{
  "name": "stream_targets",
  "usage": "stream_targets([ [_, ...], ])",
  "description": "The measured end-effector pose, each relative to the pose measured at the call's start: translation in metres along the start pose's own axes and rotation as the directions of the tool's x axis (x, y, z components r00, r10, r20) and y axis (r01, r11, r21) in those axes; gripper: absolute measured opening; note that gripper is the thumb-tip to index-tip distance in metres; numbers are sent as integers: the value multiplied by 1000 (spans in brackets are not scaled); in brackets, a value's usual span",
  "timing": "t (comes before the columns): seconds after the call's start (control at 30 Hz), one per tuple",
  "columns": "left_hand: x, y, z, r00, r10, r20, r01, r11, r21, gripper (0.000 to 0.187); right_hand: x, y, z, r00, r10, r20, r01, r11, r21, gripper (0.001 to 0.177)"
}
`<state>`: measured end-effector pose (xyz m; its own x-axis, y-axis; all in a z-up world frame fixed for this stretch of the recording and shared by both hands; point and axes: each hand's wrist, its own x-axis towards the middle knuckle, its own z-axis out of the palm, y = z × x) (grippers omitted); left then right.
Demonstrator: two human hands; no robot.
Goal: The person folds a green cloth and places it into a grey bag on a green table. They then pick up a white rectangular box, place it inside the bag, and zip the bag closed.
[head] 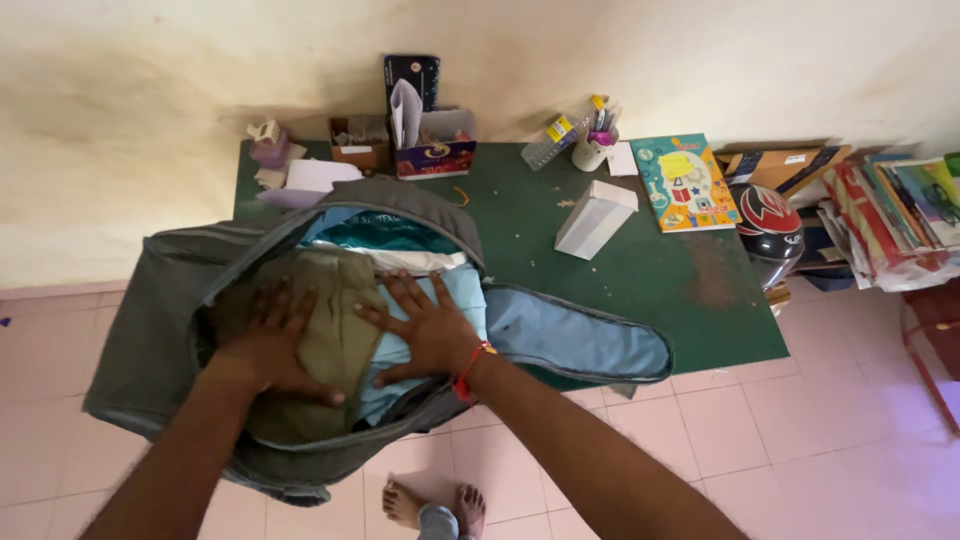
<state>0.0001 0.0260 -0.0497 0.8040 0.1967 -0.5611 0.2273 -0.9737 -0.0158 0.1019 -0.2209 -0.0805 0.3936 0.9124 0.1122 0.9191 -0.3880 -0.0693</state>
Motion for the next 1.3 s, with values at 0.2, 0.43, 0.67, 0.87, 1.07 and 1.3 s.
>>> stream_targets([
  [0.2, 7, -7, 14, 979, 2, -206, -29, 991, -129, 123, -3, -2, -16, 995, -15, -96, 21, 998, 66, 106],
  [0.43, 15, 1, 3, 919, 31, -393, -62, 996, -67, 104, 25, -8, -25, 946, -82, -315, 161, 959, 235, 72],
  [0.67, 41, -1, 17, 904, 105, -415, -131, 991, -34, 125, 31, -12, -5, 978, -42, -206, 65, 992, 107, 90],
  [0.87, 40, 0, 25, 956, -68, -286, 32, 991, -129, 136, 28, -8, -2, 981, -22, -191, 46, 992, 118, 93],
  [1.07, 30, 5, 19, 948, -94, -304, 36, 981, -191, 140, 28, -11, -4, 980, -10, -199, 36, 992, 124, 96],
  [1.3, 23, 9, 22, 896, -99, -432, 32, 987, -160, 128, 27, -8, -8, 976, -24, -215, 53, 990, 133, 94],
])
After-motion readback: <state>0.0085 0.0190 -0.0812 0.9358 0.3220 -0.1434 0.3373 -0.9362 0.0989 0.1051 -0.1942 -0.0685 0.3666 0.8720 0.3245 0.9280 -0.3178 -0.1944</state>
